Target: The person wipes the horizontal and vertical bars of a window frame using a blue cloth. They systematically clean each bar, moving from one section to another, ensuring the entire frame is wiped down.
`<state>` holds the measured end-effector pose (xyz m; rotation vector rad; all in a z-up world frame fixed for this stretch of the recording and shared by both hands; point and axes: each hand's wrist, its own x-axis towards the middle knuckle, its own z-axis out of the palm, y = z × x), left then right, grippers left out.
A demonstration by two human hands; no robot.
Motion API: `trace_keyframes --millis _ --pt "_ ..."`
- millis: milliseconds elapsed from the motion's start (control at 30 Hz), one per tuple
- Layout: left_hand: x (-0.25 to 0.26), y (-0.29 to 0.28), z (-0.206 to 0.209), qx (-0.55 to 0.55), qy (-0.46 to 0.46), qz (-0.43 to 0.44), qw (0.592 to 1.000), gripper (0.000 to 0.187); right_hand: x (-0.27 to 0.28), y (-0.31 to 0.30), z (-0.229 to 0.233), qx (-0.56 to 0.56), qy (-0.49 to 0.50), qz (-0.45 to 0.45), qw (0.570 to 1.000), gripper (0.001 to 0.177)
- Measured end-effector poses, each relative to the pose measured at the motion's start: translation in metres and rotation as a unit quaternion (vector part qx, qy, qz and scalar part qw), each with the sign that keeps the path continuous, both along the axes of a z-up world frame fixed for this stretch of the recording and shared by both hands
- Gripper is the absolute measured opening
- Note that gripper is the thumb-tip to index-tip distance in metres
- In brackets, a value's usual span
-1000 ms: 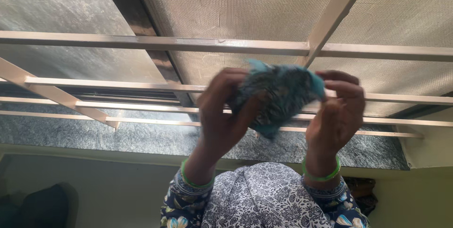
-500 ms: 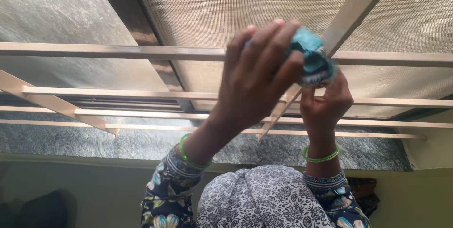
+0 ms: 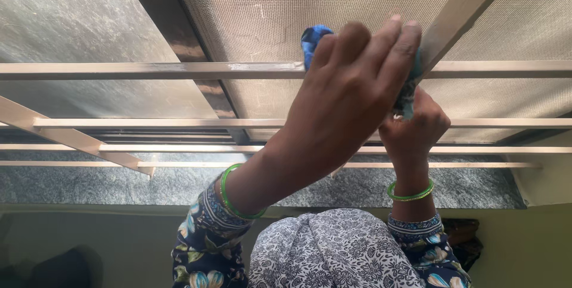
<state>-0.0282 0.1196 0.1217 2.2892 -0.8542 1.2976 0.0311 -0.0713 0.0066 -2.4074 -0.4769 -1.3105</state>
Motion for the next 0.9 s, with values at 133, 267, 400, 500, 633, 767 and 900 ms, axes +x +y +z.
trace_keyframes --millis 133,267,400,500,633,767,900 --pt "0.009 -0.007 -0.006 0.105 -0.018 0.121 0.987 0.062 0.001 -0.005 -0.005 -0.030 0.013 -0.007 0.999 0.058" --pt "0.017 -0.011 -0.021 0.071 -0.027 0.122 0.990 0.048 0.005 -0.011 -0.012 -0.041 0.046 -0.034 0.998 0.057" --pt "0.025 -0.013 -0.033 0.064 -0.059 0.140 0.986 0.041 0.008 -0.017 -0.023 -0.055 0.030 -0.054 0.997 0.053" --pt "0.028 -0.006 -0.038 0.047 -0.098 0.145 0.983 0.035 0.008 -0.017 -0.028 -0.044 0.029 -0.049 0.997 0.059" --pt "0.027 0.015 -0.044 0.059 -0.106 0.163 0.979 0.028 0.006 -0.016 -0.026 -0.061 -0.003 -0.043 0.997 0.043" --pt "0.025 0.042 -0.049 0.060 -0.114 0.164 0.978 0.025 0.001 -0.009 -0.022 -0.062 -0.030 -0.028 0.997 0.026" --pt "0.021 0.063 -0.052 0.059 -0.125 0.168 0.976 0.024 -0.002 -0.006 -0.019 -0.059 -0.015 -0.039 0.997 0.025"
